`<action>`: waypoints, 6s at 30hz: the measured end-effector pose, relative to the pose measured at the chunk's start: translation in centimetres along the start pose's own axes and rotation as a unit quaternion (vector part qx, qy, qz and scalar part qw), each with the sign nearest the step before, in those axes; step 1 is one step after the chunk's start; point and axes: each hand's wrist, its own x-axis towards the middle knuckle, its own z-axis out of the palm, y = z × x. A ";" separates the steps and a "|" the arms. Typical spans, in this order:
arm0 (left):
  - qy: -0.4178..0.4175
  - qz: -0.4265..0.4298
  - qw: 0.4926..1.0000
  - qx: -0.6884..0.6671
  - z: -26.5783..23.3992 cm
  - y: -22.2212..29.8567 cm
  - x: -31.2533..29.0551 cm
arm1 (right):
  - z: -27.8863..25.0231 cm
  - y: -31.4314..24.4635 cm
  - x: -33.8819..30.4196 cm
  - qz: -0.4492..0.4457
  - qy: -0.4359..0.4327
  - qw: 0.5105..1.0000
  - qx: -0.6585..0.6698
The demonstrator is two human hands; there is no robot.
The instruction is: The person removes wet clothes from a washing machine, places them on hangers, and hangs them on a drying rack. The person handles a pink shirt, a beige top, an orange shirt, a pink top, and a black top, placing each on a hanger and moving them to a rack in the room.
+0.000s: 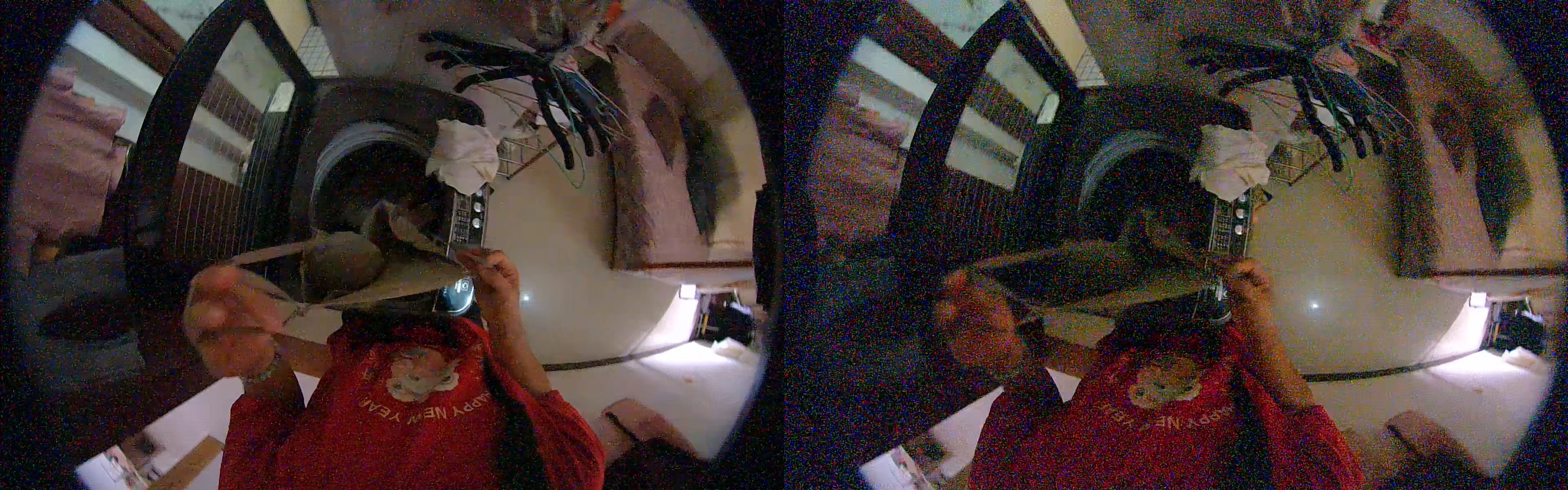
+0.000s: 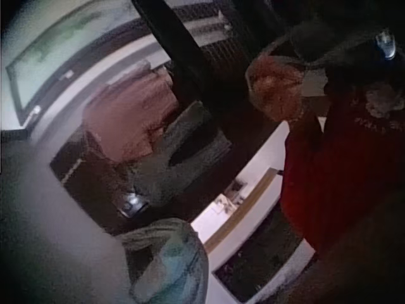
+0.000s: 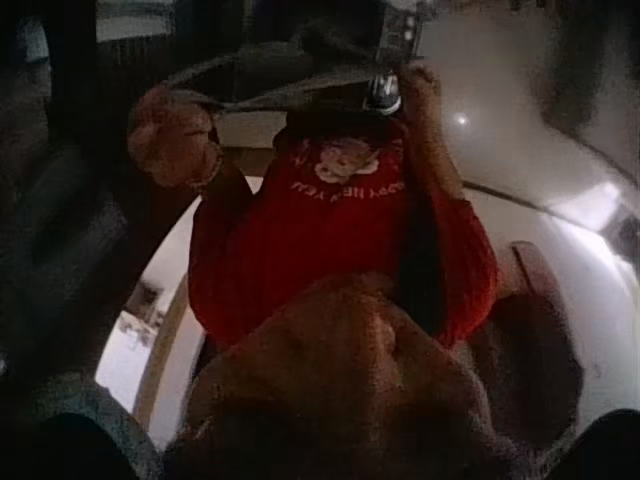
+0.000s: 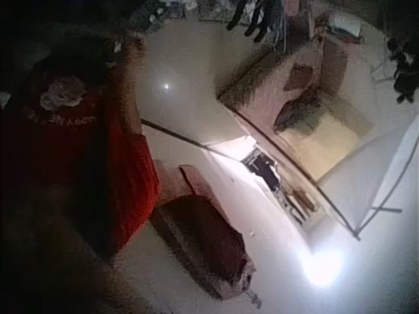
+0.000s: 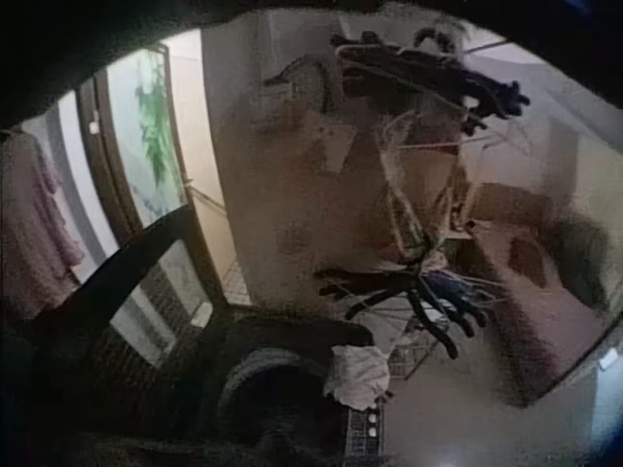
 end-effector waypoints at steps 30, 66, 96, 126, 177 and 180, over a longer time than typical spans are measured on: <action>-0.072 -0.425 0.895 0.117 8.9 -21.7 8.3 | -2.9 -18.6 -6.7 -0.196 -0.175 0.928 -0.263; 0.117 -0.228 0.965 0.059 5.9 -30.9 14.6 | -9.6 -35.4 18.0 -0.420 0.129 0.695 -0.569; -0.125 0.212 0.343 0.906 9.6 -30.5 35.0 | -5.5 -38.3 15.3 -0.376 0.008 0.715 -0.590; -0.106 0.248 0.244 0.932 10.1 -25.1 36.3 | -6.8 -39.2 17.3 -0.404 0.033 0.803 -0.438; -0.339 -0.270 0.777 0.456 12.4 -28.5 17.6 | -9.3 -23.6 -4.3 -0.222 -0.085 0.943 -0.232; -0.351 -0.359 0.742 0.444 13.1 -30.4 16.3 | -7.3 -25.6 -4.1 -0.303 -0.020 0.934 -0.189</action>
